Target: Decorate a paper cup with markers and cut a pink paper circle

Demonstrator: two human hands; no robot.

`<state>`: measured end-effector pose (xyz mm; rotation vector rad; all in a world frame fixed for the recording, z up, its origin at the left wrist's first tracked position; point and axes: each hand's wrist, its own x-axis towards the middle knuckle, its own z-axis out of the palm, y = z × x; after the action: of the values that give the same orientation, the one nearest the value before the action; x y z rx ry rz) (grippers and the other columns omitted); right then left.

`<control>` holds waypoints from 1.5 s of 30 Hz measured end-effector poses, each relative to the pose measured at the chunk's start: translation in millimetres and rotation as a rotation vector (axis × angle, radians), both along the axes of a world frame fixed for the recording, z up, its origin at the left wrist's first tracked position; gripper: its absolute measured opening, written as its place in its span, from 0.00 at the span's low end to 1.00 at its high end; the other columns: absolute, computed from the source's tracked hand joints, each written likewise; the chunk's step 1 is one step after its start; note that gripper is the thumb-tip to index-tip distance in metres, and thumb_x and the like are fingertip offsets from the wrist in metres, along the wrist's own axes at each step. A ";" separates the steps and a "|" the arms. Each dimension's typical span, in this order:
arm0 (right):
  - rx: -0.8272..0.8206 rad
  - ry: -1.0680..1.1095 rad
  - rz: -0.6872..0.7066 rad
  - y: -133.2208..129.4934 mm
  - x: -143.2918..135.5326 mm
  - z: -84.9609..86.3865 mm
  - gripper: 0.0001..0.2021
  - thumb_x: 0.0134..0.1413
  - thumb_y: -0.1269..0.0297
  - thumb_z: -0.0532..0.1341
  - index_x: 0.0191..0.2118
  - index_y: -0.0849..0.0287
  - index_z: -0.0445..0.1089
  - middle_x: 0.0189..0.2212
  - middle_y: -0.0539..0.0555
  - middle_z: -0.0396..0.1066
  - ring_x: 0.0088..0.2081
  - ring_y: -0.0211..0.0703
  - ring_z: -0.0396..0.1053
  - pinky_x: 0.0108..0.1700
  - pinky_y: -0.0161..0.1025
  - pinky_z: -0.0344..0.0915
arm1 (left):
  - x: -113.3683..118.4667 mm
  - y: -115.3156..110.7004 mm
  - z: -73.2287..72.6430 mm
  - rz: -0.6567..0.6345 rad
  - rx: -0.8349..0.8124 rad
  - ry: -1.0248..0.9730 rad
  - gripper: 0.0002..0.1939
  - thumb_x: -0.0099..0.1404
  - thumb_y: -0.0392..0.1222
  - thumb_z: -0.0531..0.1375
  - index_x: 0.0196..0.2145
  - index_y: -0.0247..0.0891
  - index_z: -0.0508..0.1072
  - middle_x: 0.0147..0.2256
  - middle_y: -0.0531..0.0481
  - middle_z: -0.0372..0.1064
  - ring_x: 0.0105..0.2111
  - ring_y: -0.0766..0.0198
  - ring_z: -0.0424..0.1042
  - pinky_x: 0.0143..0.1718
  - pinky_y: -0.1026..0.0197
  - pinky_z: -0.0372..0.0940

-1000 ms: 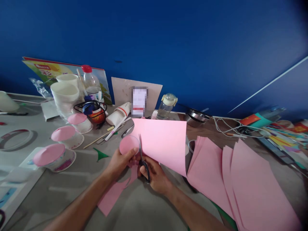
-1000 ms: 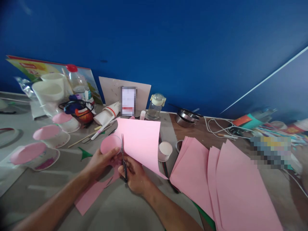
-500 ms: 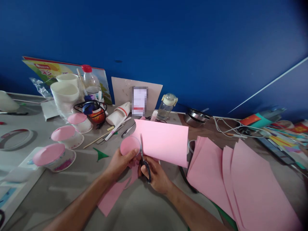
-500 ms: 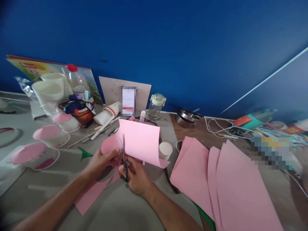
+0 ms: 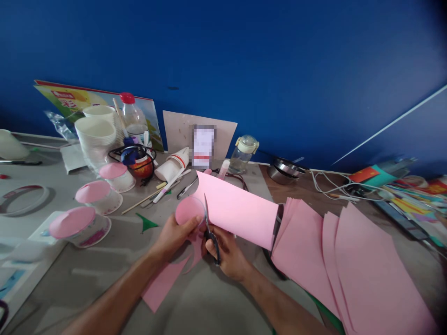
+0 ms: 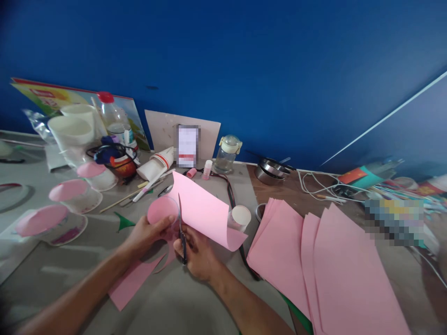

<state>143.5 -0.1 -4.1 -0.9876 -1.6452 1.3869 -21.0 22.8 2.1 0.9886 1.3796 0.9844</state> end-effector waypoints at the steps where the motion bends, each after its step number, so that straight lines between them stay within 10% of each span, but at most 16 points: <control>1: 0.001 -0.006 0.004 -0.1 0.2 -0.2 0.19 0.60 0.44 0.55 0.41 0.56 0.69 0.33 0.55 0.70 0.35 0.44 0.67 0.40 0.41 0.69 | 0.1 0.0 -0.9 0.004 -0.005 -0.012 0.21 0.50 0.57 0.66 0.19 0.35 0.71 0.17 0.51 0.67 0.18 0.66 0.63 0.21 0.64 0.60; 45: -0.192 0.026 0.048 -0.4 -0.2 -3.9 0.23 0.56 0.40 0.58 0.42 0.56 0.68 0.28 0.50 0.63 0.29 0.39 0.61 0.35 0.38 0.65 | -2.4 2.8 -8.2 0.030 -0.034 -0.009 0.19 0.49 0.54 0.66 0.19 0.35 0.69 0.18 0.53 0.64 0.19 0.67 0.61 0.21 0.64 0.59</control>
<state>143.2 -0.5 -8.0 -1.0393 -1.5476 1.6066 -23.4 25.7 -6.1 0.9400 1.4031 0.9835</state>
